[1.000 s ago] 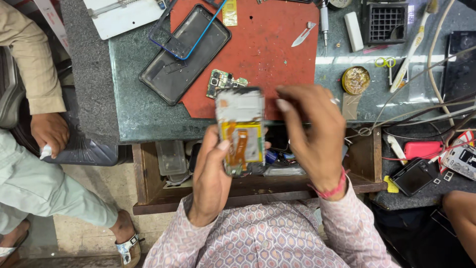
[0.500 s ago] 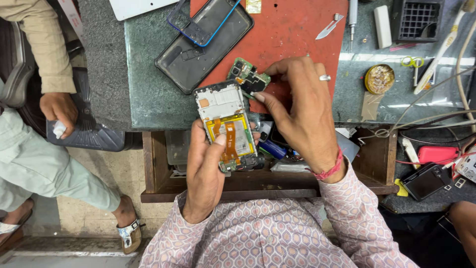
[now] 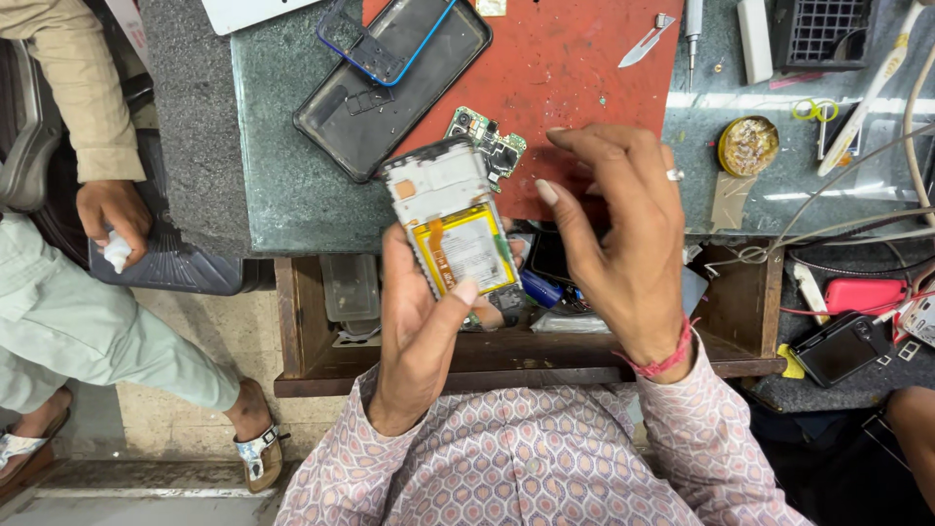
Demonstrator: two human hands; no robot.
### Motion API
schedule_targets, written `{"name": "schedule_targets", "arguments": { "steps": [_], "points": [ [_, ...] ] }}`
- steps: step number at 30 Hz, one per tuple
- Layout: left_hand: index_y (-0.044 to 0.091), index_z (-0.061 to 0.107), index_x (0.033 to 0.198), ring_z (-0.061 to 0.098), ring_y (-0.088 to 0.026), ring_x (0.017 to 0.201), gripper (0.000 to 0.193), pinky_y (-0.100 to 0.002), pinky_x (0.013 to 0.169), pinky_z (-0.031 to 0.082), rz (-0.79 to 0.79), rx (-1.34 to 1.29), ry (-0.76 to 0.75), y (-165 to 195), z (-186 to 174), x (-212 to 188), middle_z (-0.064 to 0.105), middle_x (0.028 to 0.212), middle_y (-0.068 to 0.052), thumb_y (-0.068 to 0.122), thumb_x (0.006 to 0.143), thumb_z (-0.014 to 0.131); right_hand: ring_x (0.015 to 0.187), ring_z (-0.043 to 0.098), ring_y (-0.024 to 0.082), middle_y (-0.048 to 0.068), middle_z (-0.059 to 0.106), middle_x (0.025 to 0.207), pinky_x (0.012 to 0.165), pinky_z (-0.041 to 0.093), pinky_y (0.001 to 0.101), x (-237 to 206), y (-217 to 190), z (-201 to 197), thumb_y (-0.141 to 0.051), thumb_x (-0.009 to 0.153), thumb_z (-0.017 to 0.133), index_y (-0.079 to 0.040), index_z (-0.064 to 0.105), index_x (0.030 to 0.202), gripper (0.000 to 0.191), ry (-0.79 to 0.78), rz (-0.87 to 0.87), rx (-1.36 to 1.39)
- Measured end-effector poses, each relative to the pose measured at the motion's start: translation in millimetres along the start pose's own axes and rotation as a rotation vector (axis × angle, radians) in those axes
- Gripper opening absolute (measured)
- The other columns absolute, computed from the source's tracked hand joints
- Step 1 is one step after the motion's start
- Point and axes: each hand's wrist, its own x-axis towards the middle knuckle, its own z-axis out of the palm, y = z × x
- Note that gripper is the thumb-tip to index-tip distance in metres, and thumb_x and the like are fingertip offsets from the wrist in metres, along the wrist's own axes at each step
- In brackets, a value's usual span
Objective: The person repairs a disassembled smartphone at a cluttered workbench. They use tweezers on small components, seat the motherboard into the phone chassis, press the battery and flex cables into place, and manipulate small connectors by hand before picking up the back cover.
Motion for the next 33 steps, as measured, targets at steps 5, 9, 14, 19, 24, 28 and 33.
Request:
{"name": "schedule_targets", "arguments": {
  "steps": [5,9,14,19,24,28,33],
  "points": [
    [0.002,0.023,0.15,0.06,-0.034,0.134,0.059,-0.048,0.113,0.048,0.087,0.025,0.054,7,-3,-3,0.051,0.147,-0.026,0.002,0.098,0.051,0.114,0.054,0.033,0.012,0.06,0.127,0.099,0.045,0.043,12,-4,10,-0.008,0.098,0.08,-0.004,0.065,0.134,0.04,-0.024,-0.049,-0.089],
    [0.002,0.021,0.152,0.058,-0.034,0.137,0.063,-0.05,0.121,0.046,0.106,0.032,0.066,8,-7,-2,0.049,0.148,-0.024,-0.003,0.097,0.052,0.112,0.051,0.035,0.013,0.058,0.126,0.098,0.043,0.0441,17,-7,15,-0.011,0.09,0.084,-0.004,0.065,0.13,0.045,-0.03,-0.064,-0.119],
    [0.003,0.021,0.153,0.058,-0.033,0.137,0.066,-0.048,0.119,0.047,0.131,0.058,0.086,5,-10,-1,0.048,0.147,-0.021,-0.005,0.097,0.053,0.11,0.052,0.035,0.014,0.058,0.122,0.095,0.043,0.044,18,-6,17,-0.008,0.086,0.086,-0.004,0.064,0.123,0.043,-0.029,-0.047,-0.101],
    [0.003,0.021,0.153,0.058,-0.032,0.137,0.067,-0.046,0.118,0.048,0.126,0.05,0.101,6,-9,-1,0.047,0.148,-0.019,-0.006,0.095,0.053,0.094,0.059,0.022,0.008,0.065,0.103,0.083,0.048,0.0338,18,-1,22,-0.003,0.089,0.083,-0.003,0.061,0.116,0.035,-0.008,0.038,0.081],
    [0.003,0.022,0.151,0.059,-0.032,0.136,0.065,-0.048,0.113,0.05,0.099,0.04,0.112,7,-7,0,0.049,0.147,-0.02,-0.006,0.094,0.053,0.081,0.059,0.006,0.001,0.068,0.099,0.074,0.048,0.021,16,-1,23,-0.001,0.101,0.072,-0.003,0.059,0.118,0.022,0.024,0.271,0.465],
    [0.004,0.02,0.153,0.057,-0.032,0.139,0.067,-0.048,0.124,0.044,0.129,0.065,0.063,5,-7,0,0.048,0.149,-0.021,-0.007,0.096,0.055,0.086,0.059,0.003,-0.001,0.065,0.099,0.08,0.048,0.0184,12,1,7,0.001,0.1,0.066,-0.003,0.054,0.129,0.032,0.09,0.275,0.67],
    [0.005,0.016,0.157,0.05,-0.026,0.142,0.076,-0.044,0.124,0.042,0.146,0.138,0.022,0,-5,5,0.043,0.151,-0.018,-0.011,0.095,0.056,0.088,0.06,0.007,0.002,0.064,0.102,0.086,0.051,0.0218,-1,11,-9,0.003,0.107,0.066,0.003,0.063,0.136,0.029,0.019,0.377,0.916]
  ]
}}
